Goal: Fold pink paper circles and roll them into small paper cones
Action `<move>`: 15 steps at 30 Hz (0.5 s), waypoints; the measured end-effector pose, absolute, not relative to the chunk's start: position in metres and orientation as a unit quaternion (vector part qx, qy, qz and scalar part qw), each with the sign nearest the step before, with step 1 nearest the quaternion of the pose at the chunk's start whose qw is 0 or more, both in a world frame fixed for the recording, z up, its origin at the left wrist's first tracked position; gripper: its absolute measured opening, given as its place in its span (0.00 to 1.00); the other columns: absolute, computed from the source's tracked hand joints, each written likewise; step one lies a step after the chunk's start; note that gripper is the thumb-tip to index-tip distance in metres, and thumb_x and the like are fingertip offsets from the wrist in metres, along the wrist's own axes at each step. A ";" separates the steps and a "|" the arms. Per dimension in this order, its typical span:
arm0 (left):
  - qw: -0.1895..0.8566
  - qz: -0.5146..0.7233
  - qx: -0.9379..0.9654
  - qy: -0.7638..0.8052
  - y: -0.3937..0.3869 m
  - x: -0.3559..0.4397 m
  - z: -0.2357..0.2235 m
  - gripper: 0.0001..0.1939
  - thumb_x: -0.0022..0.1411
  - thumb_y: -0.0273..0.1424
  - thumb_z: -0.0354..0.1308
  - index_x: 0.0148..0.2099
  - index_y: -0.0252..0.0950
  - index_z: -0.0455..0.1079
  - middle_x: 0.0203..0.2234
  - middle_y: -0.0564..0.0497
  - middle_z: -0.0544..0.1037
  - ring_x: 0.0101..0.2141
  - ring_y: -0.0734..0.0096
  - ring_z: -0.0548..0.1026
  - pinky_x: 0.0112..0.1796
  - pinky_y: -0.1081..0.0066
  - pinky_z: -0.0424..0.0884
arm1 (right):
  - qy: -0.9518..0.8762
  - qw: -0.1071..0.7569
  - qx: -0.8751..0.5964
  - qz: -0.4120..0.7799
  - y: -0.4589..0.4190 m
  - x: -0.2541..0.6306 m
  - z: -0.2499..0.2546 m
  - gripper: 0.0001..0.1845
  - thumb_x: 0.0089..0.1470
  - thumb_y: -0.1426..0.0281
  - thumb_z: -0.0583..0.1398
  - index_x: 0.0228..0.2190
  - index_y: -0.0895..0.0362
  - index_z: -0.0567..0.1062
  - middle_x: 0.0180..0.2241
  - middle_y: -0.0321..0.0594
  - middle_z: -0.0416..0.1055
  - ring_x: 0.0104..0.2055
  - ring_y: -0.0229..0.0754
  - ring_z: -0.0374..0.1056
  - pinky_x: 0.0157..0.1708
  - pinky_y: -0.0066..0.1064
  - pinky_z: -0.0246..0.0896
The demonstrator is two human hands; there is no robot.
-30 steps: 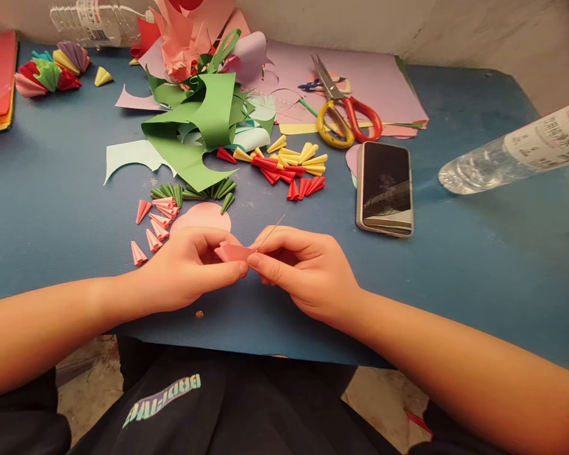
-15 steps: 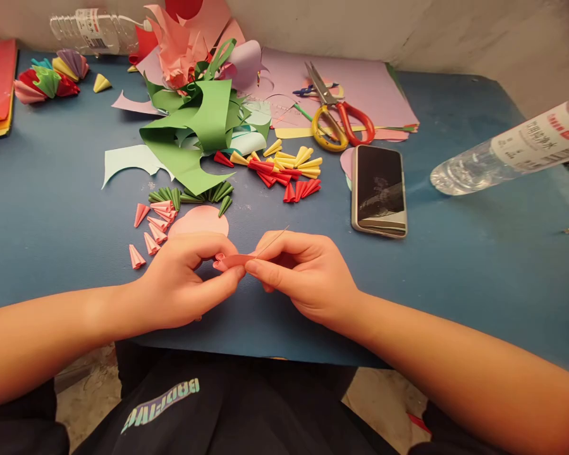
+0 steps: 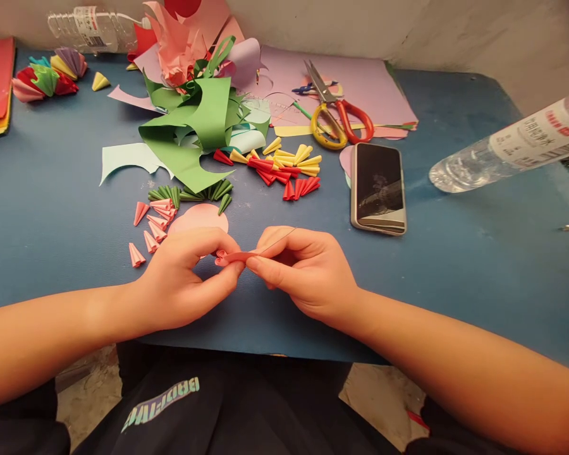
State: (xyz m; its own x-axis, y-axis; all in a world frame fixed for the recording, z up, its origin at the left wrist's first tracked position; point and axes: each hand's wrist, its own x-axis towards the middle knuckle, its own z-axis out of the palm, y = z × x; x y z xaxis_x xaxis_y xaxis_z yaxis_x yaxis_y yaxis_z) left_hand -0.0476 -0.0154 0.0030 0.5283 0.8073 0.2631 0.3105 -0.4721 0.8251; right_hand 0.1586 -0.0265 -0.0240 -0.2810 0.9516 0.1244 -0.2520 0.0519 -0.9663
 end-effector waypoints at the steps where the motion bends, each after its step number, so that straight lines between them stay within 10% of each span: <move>1: 0.376 0.330 0.789 0.357 -0.015 -0.047 0.003 0.04 0.65 0.22 0.60 0.36 0.31 0.74 0.26 0.51 0.75 0.29 0.72 0.72 0.33 0.70 0.69 | -0.526 0.497 -0.333 0.605 -0.027 0.159 -0.024 0.08 0.54 0.77 0.72 0.26 0.56 0.81 0.23 0.32 0.74 0.27 0.31 0.67 0.28 0.24 0.63; 15: 0.414 0.326 0.766 0.369 -0.016 -0.045 0.002 0.04 0.64 0.23 0.60 0.34 0.33 0.73 0.27 0.50 0.77 0.29 0.72 0.73 0.31 0.71 0.69 | -0.524 0.482 -0.372 0.595 -0.027 0.158 -0.022 0.09 0.51 0.71 0.75 0.25 0.57 0.81 0.22 0.32 0.74 0.24 0.32 0.67 0.25 0.26 0.61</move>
